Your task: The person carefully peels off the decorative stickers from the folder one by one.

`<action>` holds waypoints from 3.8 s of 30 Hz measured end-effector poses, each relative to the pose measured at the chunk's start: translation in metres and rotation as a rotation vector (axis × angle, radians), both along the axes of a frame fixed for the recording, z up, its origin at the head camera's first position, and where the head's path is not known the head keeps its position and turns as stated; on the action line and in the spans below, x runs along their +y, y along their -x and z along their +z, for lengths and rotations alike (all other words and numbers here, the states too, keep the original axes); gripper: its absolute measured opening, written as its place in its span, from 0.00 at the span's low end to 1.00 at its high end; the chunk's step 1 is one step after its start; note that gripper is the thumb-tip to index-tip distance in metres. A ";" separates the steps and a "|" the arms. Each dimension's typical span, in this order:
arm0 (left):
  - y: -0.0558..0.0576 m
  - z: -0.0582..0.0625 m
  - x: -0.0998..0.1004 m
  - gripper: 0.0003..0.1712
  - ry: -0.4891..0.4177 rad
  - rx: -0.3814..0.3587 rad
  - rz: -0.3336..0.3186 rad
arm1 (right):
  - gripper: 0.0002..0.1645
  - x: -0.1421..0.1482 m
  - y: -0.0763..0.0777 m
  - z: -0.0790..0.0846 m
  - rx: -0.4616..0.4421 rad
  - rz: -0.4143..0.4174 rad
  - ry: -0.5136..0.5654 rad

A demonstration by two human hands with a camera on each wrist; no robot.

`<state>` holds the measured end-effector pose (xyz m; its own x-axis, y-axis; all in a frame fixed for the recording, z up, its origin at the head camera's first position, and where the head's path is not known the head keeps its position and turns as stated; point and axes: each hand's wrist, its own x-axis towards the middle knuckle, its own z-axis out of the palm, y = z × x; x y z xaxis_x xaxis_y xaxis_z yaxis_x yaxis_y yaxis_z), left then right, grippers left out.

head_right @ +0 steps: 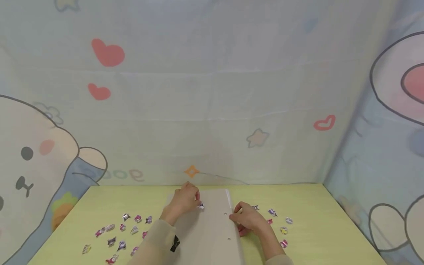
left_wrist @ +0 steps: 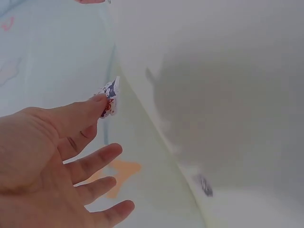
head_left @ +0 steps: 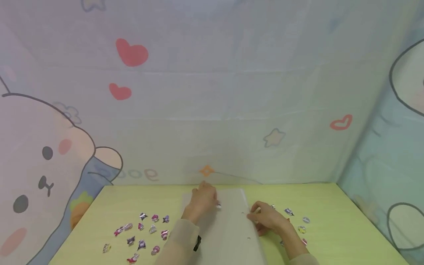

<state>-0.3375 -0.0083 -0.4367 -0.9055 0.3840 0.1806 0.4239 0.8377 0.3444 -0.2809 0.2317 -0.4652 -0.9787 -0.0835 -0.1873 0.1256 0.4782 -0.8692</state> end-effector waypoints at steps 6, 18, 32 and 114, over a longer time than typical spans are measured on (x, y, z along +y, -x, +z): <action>-0.004 0.007 -0.027 0.13 -0.032 0.017 0.000 | 0.15 0.001 0.000 0.001 -0.009 0.002 0.005; -0.008 0.013 -0.104 0.09 0.005 0.022 0.085 | 0.15 0.004 0.001 -0.001 -0.014 -0.005 0.006; -0.013 -0.002 -0.196 0.10 0.057 -0.024 0.215 | 0.14 0.005 0.000 -0.001 -0.003 -0.014 -0.018; 0.009 -0.017 -0.088 0.20 0.028 -0.089 0.060 | 0.16 0.009 -0.005 0.003 -0.017 -0.022 0.003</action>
